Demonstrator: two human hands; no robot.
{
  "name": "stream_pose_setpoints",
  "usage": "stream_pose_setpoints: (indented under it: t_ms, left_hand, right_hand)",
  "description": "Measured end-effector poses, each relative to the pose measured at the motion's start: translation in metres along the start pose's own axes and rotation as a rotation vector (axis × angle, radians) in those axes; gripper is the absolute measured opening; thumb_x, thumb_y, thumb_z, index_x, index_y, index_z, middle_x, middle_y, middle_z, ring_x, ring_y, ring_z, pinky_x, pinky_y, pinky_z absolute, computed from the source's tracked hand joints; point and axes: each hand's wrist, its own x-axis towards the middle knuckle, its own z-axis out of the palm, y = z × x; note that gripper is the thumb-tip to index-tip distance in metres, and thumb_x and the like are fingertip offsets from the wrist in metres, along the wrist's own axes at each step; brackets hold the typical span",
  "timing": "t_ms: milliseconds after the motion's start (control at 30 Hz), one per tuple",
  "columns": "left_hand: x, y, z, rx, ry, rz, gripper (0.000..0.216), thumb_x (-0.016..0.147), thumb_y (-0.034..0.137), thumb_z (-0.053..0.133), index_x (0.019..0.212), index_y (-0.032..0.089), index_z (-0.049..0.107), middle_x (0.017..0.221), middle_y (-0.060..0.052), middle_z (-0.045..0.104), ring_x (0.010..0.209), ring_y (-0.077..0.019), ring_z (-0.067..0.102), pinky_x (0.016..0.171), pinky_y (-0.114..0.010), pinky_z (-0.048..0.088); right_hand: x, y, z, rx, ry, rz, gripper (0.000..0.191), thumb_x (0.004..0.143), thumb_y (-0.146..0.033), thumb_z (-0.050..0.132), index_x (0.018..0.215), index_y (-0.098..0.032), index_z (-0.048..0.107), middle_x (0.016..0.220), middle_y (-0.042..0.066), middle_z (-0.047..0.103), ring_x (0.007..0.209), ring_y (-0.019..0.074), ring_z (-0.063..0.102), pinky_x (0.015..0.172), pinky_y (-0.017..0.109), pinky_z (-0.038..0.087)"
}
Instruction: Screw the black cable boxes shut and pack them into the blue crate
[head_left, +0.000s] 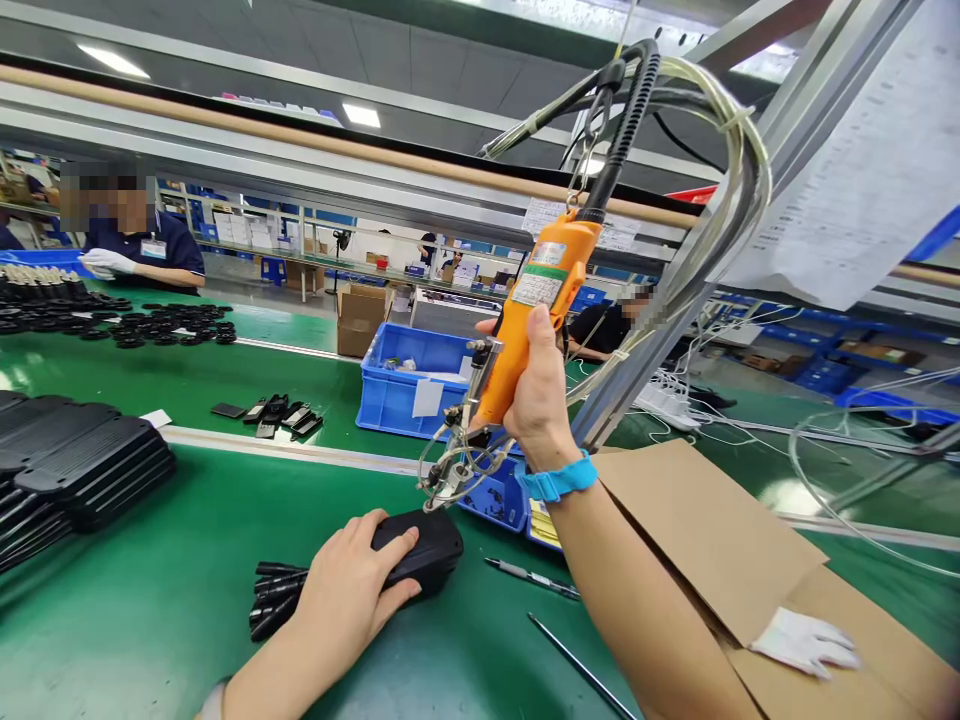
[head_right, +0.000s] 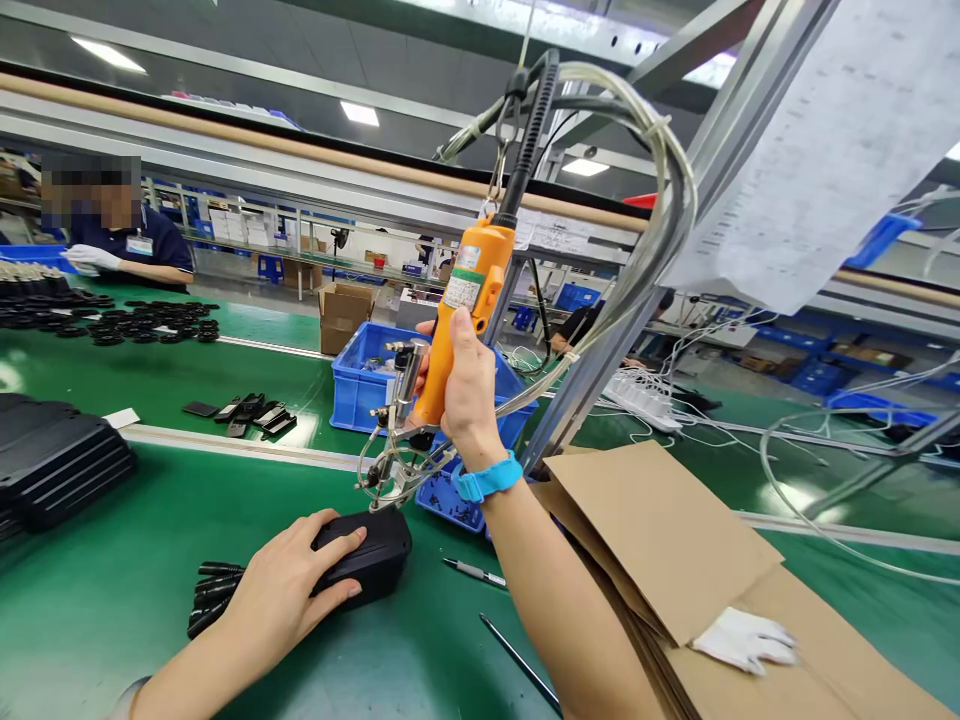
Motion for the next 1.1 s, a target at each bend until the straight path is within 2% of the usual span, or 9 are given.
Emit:
stream_pose_setpoints:
  t_ms: [133, 500, 800, 967, 1100]
  left_hand:
    - [-0.002, -0.002, 0.004, -0.005, 0.028, 0.012, 0.045, 0.087, 0.040, 0.070, 0.131, 0.034, 0.062, 0.125, -0.014, 0.061, 0.102, -0.0313, 0.066, 0.084, -0.046, 0.059]
    - [-0.002, -0.002, 0.005, -0.010, 0.066, 0.030, 0.046, 0.083, 0.038, 0.074, 0.128, 0.032, 0.065, 0.122, -0.015, 0.063, 0.098, -0.0312, 0.067, 0.079, -0.046, 0.061]
    - [-0.002, -0.004, 0.008, -0.023, 0.071, 0.039, 0.045, 0.085, 0.038, 0.072, 0.129, 0.033, 0.063, 0.123, -0.013, 0.062, 0.099, -0.0307, 0.066, 0.079, -0.045, 0.061]
    - [-0.001, -0.002, 0.003, -0.031, 0.048, 0.012, 0.046, 0.084, 0.034, 0.074, 0.129, 0.033, 0.064, 0.124, -0.014, 0.061, 0.099, -0.0320, 0.066, 0.079, -0.047, 0.061]
    - [-0.002, 0.000, 0.004, -0.032, 0.063, 0.012, 0.045, 0.084, 0.034, 0.073, 0.128, 0.031, 0.065, 0.124, -0.015, 0.061, 0.101, -0.0335, 0.066, 0.084, -0.050, 0.059]
  right_hand:
    - [-0.002, 0.004, 0.003, 0.022, -0.012, 0.045, 0.059, 0.086, -0.075, 0.042, 0.086, -0.021, 0.066, 0.057, -0.002, 0.052, 0.042, 0.0107, 0.048, 0.042, 0.026, 0.044]
    - [-0.014, 0.018, 0.006, 0.018, -0.002, 0.038, 0.059, 0.078, -0.079, 0.053, 0.078, -0.021, 0.057, 0.053, -0.004, 0.050, 0.040, 0.0097, 0.046, 0.038, 0.023, 0.039]
    - [-0.023, 0.020, 0.003, 0.048, 0.016, 0.068, 0.061, 0.073, -0.082, 0.056, 0.080, -0.021, 0.059, 0.050, -0.005, 0.048, 0.038, 0.0105, 0.046, 0.037, 0.024, 0.040]
    - [-0.027, 0.002, -0.003, 0.066, 0.027, 0.004, 0.055, 0.081, -0.075, 0.054, 0.089, -0.021, 0.062, 0.056, -0.004, 0.050, 0.041, 0.0106, 0.048, 0.040, 0.025, 0.042]
    - [-0.015, -0.035, -0.008, 0.097, 0.092, -0.180, 0.044, 0.090, -0.063, 0.051, 0.105, -0.023, 0.063, 0.084, 0.001, 0.063, 0.052, 0.0081, 0.053, 0.049, 0.023, 0.046]
